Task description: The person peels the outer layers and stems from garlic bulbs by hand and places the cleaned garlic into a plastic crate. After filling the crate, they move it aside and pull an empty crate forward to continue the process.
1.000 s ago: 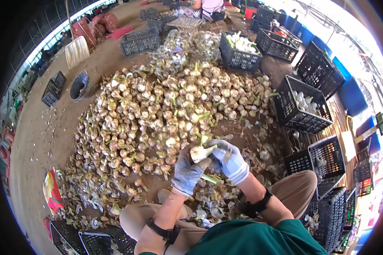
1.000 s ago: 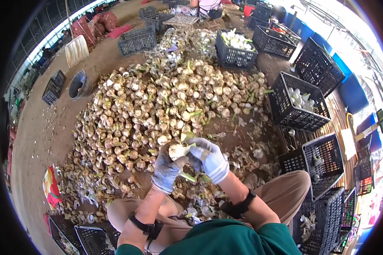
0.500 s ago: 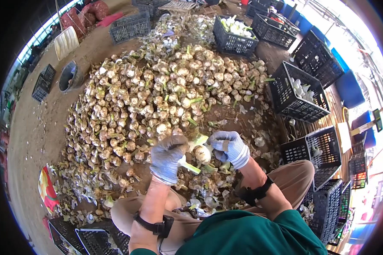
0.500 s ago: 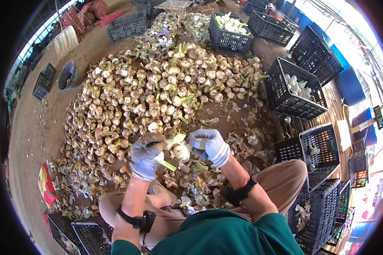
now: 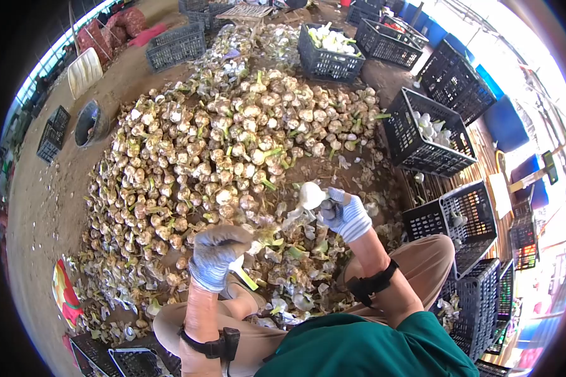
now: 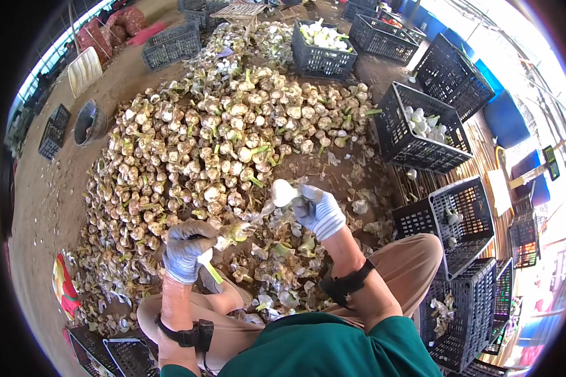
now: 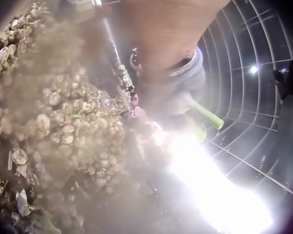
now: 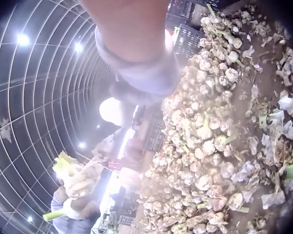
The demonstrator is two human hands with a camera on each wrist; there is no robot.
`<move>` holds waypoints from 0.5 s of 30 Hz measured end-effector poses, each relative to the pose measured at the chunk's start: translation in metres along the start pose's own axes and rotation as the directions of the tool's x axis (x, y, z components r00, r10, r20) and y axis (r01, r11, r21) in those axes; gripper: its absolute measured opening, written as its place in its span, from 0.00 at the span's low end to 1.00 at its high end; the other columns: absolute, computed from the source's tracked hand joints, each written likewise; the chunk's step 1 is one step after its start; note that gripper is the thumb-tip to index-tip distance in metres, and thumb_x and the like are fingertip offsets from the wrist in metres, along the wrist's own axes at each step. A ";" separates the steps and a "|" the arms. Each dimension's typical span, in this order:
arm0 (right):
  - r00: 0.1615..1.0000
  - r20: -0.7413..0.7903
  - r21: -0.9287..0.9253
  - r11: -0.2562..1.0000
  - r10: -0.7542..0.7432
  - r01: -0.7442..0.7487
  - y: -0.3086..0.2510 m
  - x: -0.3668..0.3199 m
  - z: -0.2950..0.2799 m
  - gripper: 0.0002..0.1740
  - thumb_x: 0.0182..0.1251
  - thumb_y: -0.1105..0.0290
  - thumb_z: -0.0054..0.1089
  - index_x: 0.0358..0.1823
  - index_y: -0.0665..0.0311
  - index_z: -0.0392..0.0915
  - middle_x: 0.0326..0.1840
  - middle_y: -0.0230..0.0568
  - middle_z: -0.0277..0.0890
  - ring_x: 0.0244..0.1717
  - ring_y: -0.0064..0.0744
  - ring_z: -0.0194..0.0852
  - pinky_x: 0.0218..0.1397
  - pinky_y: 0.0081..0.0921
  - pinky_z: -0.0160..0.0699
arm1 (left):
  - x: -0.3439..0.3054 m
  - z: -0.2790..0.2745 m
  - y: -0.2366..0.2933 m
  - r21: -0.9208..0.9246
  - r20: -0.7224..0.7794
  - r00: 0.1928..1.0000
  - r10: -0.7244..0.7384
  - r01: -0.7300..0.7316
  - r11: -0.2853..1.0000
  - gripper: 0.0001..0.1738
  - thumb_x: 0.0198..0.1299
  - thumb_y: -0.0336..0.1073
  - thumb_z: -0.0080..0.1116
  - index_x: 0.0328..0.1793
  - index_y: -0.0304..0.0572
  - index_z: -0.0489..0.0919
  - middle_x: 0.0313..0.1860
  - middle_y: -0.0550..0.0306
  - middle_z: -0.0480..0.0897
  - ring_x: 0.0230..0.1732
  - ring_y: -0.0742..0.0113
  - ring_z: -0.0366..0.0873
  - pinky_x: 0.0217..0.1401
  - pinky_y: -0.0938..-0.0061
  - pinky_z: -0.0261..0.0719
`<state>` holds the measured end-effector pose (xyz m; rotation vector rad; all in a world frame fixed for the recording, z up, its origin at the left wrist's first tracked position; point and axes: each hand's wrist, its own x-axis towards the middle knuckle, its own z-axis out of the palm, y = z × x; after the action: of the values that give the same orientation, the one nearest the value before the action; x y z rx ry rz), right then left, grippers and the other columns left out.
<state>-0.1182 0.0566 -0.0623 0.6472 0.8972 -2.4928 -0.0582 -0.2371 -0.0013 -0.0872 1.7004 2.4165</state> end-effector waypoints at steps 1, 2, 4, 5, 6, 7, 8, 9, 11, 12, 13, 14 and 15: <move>1.000 0.029 0.117 0.993 0.012 -0.015 0.001 0.000 -0.002 0.06 0.63 0.69 0.54 0.32 0.64 0.74 0.18 0.37 0.69 0.15 0.26 0.62 0.15 0.19 0.61 | 0.002 -0.002 -0.002 -0.010 0.043 0.996 0.072 -0.072 0.997 0.08 0.44 0.26 0.60 0.33 0.33 0.82 0.30 0.46 0.82 0.23 0.62 0.82 0.22 0.74 0.85; 0.994 0.106 0.158 0.987 0.025 -0.041 0.000 0.002 -0.016 0.06 0.63 0.69 0.54 0.34 0.64 0.74 0.19 0.37 0.69 0.15 0.25 0.63 0.16 0.18 0.62 | 0.006 -0.010 0.000 -0.188 0.029 0.986 0.162 -0.153 0.970 0.07 0.46 0.26 0.59 0.34 0.32 0.81 0.31 0.45 0.83 0.25 0.60 0.83 0.20 0.75 0.85; 0.994 0.107 0.179 0.984 -0.001 -0.018 0.002 0.006 -0.030 0.09 0.62 0.66 0.56 0.33 0.65 0.73 0.19 0.36 0.69 0.15 0.25 0.62 0.13 0.20 0.60 | 0.017 -0.012 0.017 -0.284 -0.033 0.975 0.218 -0.218 0.934 0.08 0.46 0.24 0.56 0.34 0.35 0.81 0.34 0.44 0.83 0.22 0.62 0.82 0.20 0.75 0.84; 0.994 0.107 0.197 0.980 -0.024 0.003 0.004 0.006 -0.036 0.12 0.60 0.62 0.57 0.33 0.66 0.73 0.18 0.34 0.68 0.14 0.25 0.61 0.10 0.22 0.58 | 0.014 -0.010 0.028 -0.243 -0.092 0.985 0.145 -0.163 0.956 0.09 0.46 0.23 0.56 0.34 0.37 0.82 0.35 0.44 0.84 0.22 0.63 0.82 0.20 0.75 0.85; 0.990 0.130 0.214 0.977 -0.045 0.017 0.006 0.002 -0.038 0.14 0.61 0.61 0.58 0.36 0.66 0.74 0.23 0.37 0.73 0.16 0.27 0.64 0.14 0.22 0.65 | 0.015 0.000 0.025 -0.085 -0.042 0.992 0.115 -0.119 0.989 0.08 0.47 0.25 0.57 0.34 0.38 0.82 0.36 0.44 0.84 0.24 0.65 0.82 0.18 0.76 0.83; 0.990 0.132 0.213 0.977 -0.044 0.015 0.007 0.003 -0.037 0.14 0.61 0.61 0.58 0.36 0.66 0.74 0.23 0.37 0.73 0.16 0.27 0.64 0.14 0.22 0.65 | 0.014 0.019 0.019 0.162 -0.023 0.997 0.072 -0.068 0.984 0.07 0.49 0.28 0.60 0.36 0.39 0.83 0.36 0.45 0.84 0.28 0.68 0.82 0.21 0.79 0.80; 0.993 0.106 0.205 0.978 -0.060 0.037 0.009 -0.001 -0.026 0.14 0.61 0.61 0.58 0.38 0.66 0.74 0.27 0.39 0.75 0.18 0.29 0.67 0.16 0.22 0.68 | 0.016 0.026 0.003 0.424 0.060 0.998 0.024 -0.047 0.904 0.13 0.51 0.31 0.61 0.44 0.38 0.82 0.42 0.47 0.83 0.36 0.71 0.81 0.33 0.82 0.79; 0.994 0.082 0.197 0.979 -0.070 0.053 0.012 -0.005 -0.017 0.15 0.61 0.61 0.58 0.40 0.65 0.75 0.30 0.41 0.77 0.20 0.30 0.70 0.19 0.22 0.71 | 0.028 0.015 -0.039 0.462 0.045 0.991 -0.125 0.090 0.882 0.23 0.51 0.36 0.65 0.54 0.38 0.78 0.49 0.49 0.81 0.44 0.70 0.78 0.48 0.81 0.76; 0.965 0.161 -0.107 0.969 -0.206 0.225 0.015 -0.017 -0.008 0.11 0.61 0.67 0.59 0.41 0.67 0.76 0.28 0.43 0.78 0.22 0.34 0.78 0.20 0.23 0.76 | 0.033 0.025 -0.066 0.171 -0.030 0.993 -0.116 0.120 0.978 0.29 0.51 0.45 0.67 0.57 0.39 0.75 0.45 0.52 0.81 0.44 0.62 0.79 0.48 0.76 0.78; 0.957 0.229 -0.254 0.938 -0.180 0.237 0.015 -0.021 -0.009 0.11 0.61 0.66 0.60 0.40 0.67 0.76 0.28 0.43 0.78 0.21 0.32 0.77 0.19 0.22 0.75 | 0.034 0.033 -0.055 -0.080 -0.052 0.974 -0.221 0.216 0.973 0.26 0.52 0.46 0.66 0.53 0.39 0.76 0.40 0.53 0.81 0.40 0.61 0.80 0.42 0.74 0.80; 0.944 0.293 -0.391 0.882 -0.151 0.262 0.016 -0.025 -0.009 0.12 0.60 0.66 0.61 0.39 0.67 0.77 0.27 0.42 0.78 0.20 0.29 0.76 0.18 0.22 0.75 | 0.039 0.038 -0.041 -0.328 -0.043 0.946 -0.320 0.289 0.899 0.23 0.53 0.47 0.65 0.50 0.40 0.77 0.36 0.55 0.81 0.36 0.60 0.81 0.36 0.73 0.82; 0.944 0.309 -0.380 0.895 -0.116 0.234 0.018 -0.034 0.004 0.08 0.60 0.70 0.61 0.37 0.67 0.77 0.26 0.41 0.78 0.19 0.23 0.75 0.19 0.19 0.74 | 0.048 0.034 -0.047 -0.317 -0.199 0.928 -0.314 0.243 0.917 0.21 0.54 0.48 0.64 0.45 0.42 0.77 0.30 0.56 0.78 0.27 0.60 0.79 0.25 0.70 0.81; 0.922 0.367 -0.483 0.822 -0.124 0.303 0.021 -0.039 0.010 0.09 0.58 0.76 0.59 0.40 0.68 0.78 0.32 0.43 0.80 0.22 0.24 0.77 0.21 0.19 0.76 | 0.054 0.033 -0.048 -0.458 -0.249 0.852 -0.461 0.316 0.831 0.17 0.55 0.47 0.64 0.41 0.43 0.77 0.27 0.57 0.77 0.24 0.64 0.77 0.25 0.70 0.80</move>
<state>-0.0783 0.0438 -0.0444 -0.0543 1.5110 -2.2640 -0.1008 -0.1838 -0.0432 -0.8892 1.1005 2.4685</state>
